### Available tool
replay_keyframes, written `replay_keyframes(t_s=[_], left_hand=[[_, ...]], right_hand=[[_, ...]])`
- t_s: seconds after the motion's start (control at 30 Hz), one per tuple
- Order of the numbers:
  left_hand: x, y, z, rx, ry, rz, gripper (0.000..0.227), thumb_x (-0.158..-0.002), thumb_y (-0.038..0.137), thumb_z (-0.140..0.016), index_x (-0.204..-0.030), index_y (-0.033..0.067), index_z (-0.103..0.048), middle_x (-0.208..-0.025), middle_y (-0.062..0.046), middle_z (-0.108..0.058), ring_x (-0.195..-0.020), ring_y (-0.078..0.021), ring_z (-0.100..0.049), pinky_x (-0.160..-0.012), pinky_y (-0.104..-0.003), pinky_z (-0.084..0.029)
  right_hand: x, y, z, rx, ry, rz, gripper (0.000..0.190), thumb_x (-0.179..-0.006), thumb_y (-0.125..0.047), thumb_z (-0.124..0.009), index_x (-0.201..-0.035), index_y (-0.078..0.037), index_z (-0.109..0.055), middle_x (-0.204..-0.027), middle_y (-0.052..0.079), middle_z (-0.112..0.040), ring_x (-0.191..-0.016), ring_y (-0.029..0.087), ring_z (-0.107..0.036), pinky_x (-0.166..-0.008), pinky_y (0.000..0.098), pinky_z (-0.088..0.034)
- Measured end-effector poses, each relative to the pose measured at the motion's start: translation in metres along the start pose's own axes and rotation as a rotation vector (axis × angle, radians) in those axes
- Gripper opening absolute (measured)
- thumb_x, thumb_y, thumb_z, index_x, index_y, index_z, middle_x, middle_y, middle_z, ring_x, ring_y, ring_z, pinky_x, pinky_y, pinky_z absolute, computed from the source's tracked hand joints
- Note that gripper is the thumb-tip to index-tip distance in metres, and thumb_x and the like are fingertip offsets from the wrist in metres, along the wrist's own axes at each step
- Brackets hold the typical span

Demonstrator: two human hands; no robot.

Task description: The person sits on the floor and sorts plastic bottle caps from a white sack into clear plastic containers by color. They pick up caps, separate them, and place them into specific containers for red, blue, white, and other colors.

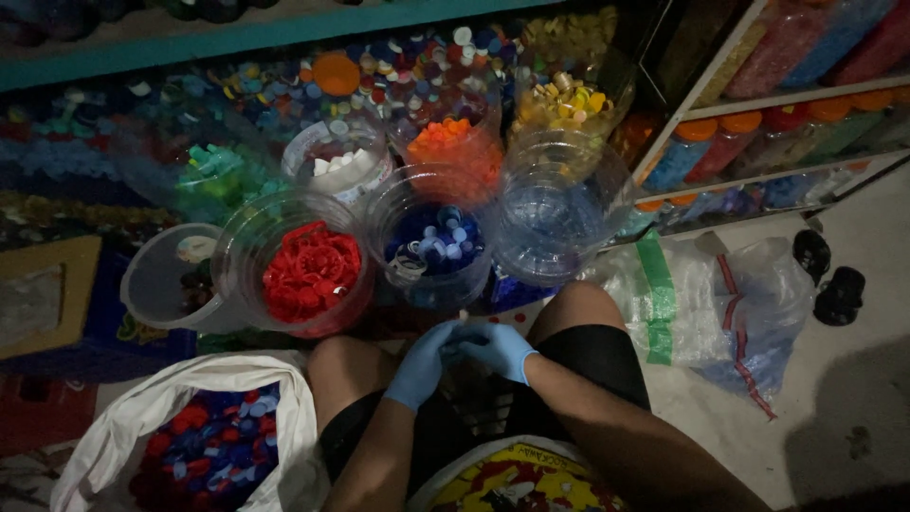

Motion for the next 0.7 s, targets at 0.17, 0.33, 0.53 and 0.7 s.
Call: replay_keyframes(t_s=[0.17,0.33,0.53,0.7], left_hand=[[-0.014,-0.018,0.013,-0.016,-0.109,-0.076,0.052,-0.096,0.036,-0.070,-0.131,-0.0018,-0.067,-0.138,-0.026,-0.063,-0.122,-0.0380,-0.061,-0.114,-0.055,-0.041],[-0.024,-0.029,0.020,0.010,-0.102,-0.082,0.045,-0.098,0.033,-0.067,-0.131,0.0030,-0.069,-0.135,-0.023,-0.067,-0.121,-0.0372,-0.064,-0.112,-0.053,-0.044],[-0.006,-0.015,0.007,0.056,-0.085,-0.101,0.042,-0.100,0.021,-0.056,-0.131,-0.0032,-0.068,-0.133,-0.018,-0.067,-0.118,-0.0283,-0.062,-0.108,-0.041,-0.042],[-0.024,-0.033,0.029,0.077,-0.078,-0.092,0.039,-0.099,0.014,-0.050,-0.127,-0.0060,-0.068,-0.120,-0.016,-0.070,-0.106,-0.0240,-0.062,-0.098,-0.033,-0.044]], right_hand=[[-0.012,0.019,-0.008,0.034,-0.001,0.036,0.051,-0.090,-0.058,-0.070,-0.129,-0.026,-0.072,-0.131,0.008,-0.072,-0.127,0.033,-0.062,-0.105,0.0441,-0.053],[-0.015,0.022,-0.012,0.037,0.036,0.075,0.044,-0.091,-0.052,-0.070,-0.126,-0.026,-0.074,-0.126,0.006,-0.074,-0.123,0.032,-0.064,-0.104,0.0414,-0.053],[-0.002,0.004,-0.001,-0.045,0.022,0.137,0.038,-0.089,-0.038,-0.070,-0.121,-0.019,-0.075,-0.120,0.001,-0.078,-0.110,0.021,-0.070,-0.099,0.0328,-0.055],[0.000,0.003,-0.003,0.033,-0.063,0.173,0.037,-0.091,-0.028,-0.066,-0.125,-0.016,-0.074,-0.113,0.000,-0.079,-0.093,0.014,-0.072,-0.088,0.0270,-0.056]])
Point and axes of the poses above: each hand's wrist, its own x-axis away from the middle knuckle, its own z-axis out of the back of the hand, y = z × x, the point moved 4 cm from there along -x, towards the middle knuckle
